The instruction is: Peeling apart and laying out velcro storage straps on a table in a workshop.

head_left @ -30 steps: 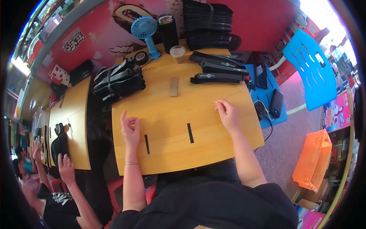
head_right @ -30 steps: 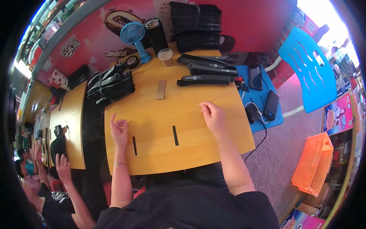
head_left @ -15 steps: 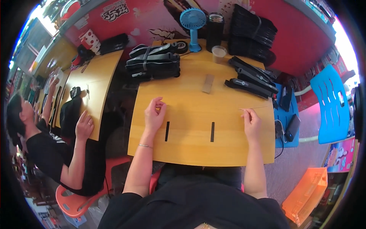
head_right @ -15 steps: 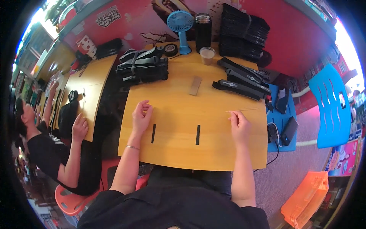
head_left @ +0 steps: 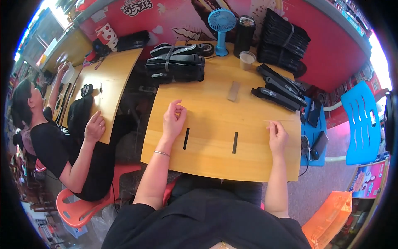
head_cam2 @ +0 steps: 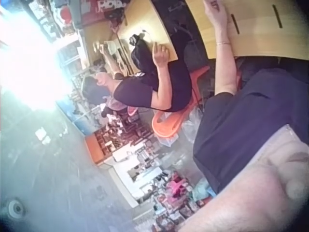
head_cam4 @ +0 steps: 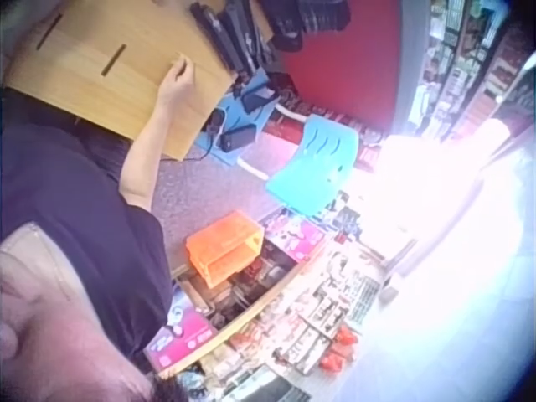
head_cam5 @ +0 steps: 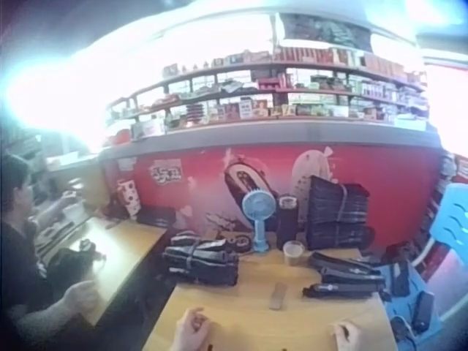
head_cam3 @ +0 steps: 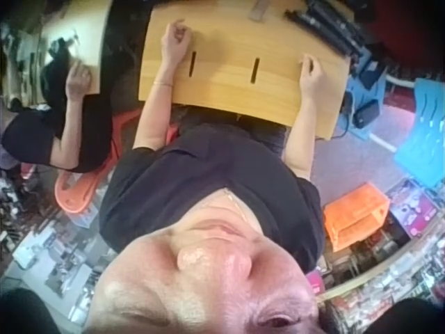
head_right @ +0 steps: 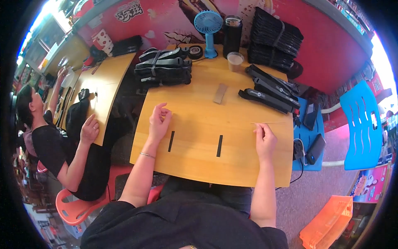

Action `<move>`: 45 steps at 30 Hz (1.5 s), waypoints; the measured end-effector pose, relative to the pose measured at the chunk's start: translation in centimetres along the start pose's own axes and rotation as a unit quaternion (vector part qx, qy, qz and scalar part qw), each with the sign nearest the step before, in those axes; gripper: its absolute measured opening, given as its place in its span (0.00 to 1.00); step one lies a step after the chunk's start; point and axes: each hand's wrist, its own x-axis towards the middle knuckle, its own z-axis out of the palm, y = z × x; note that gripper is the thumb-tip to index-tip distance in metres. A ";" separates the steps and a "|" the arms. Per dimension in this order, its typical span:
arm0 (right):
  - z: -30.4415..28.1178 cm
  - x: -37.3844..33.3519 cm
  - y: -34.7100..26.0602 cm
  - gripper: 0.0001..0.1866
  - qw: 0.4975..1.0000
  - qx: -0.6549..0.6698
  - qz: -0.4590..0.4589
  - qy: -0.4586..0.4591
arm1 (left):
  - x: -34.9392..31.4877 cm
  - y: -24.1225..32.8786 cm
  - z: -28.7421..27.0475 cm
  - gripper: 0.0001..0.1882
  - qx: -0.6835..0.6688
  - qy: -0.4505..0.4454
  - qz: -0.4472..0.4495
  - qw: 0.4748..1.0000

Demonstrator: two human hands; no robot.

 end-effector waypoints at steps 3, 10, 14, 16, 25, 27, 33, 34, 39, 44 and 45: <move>0.0 0.0 -0.3 0.08 1.000 -0.005 0.000 -0.002 | 0.0 -0.7 -0.1 0.08 0.016 -0.010 0.009 1.000; 0.2 0.6 -0.1 0.06 1.000 0.009 -0.017 0.018 | 0.4 -0.2 -0.3 0.03 0.055 -0.028 0.030 0.998; 1.0 3.5 -2.1 0.09 0.997 0.024 -0.070 -0.008 | 0.3 -0.4 -0.4 0.02 0.048 -0.029 0.031 0.998; 2.2 7.2 -5.2 0.18 0.993 0.015 -0.117 -0.025 | 0.4 -0.4 -0.5 0.02 0.041 -0.030 0.031 0.998; 11.8 23.0 -5.0 0.56 0.932 -0.341 -0.096 -0.076 | 0.6 0.2 -0.3 0.02 0.057 -0.028 0.024 0.998; 13.1 23.6 -6.3 0.56 0.930 -0.350 -0.044 -0.106 | 0.4 0.2 -0.5 0.02 0.026 -0.026 0.020 0.999; 13.9 24.7 -6.5 0.53 0.927 -0.356 0.013 -0.114 | 0.8 -0.1 -0.6 0.02 0.027 -0.038 0.000 0.999; 14.0 24.9 -6.5 0.51 0.928 -0.356 0.018 -0.104 | 0.8 -0.2 -0.6 0.02 0.023 -0.036 0.003 0.999; 13.4 25.7 -5.6 0.51 0.936 -0.338 0.015 -0.092 | 1.1 0.1 -0.3 0.02 0.026 -0.036 -0.002 0.999; 13.9 25.6 -5.6 0.51 0.933 -0.347 0.007 -0.090 | 1.0 0.2 -0.5 0.02 0.051 -0.031 0.009 0.998; 13.9 25.6 -5.7 0.52 0.933 -0.347 0.016 -0.097 | 1.0 0.2 -0.5 0.02 0.046 -0.030 0.008 0.998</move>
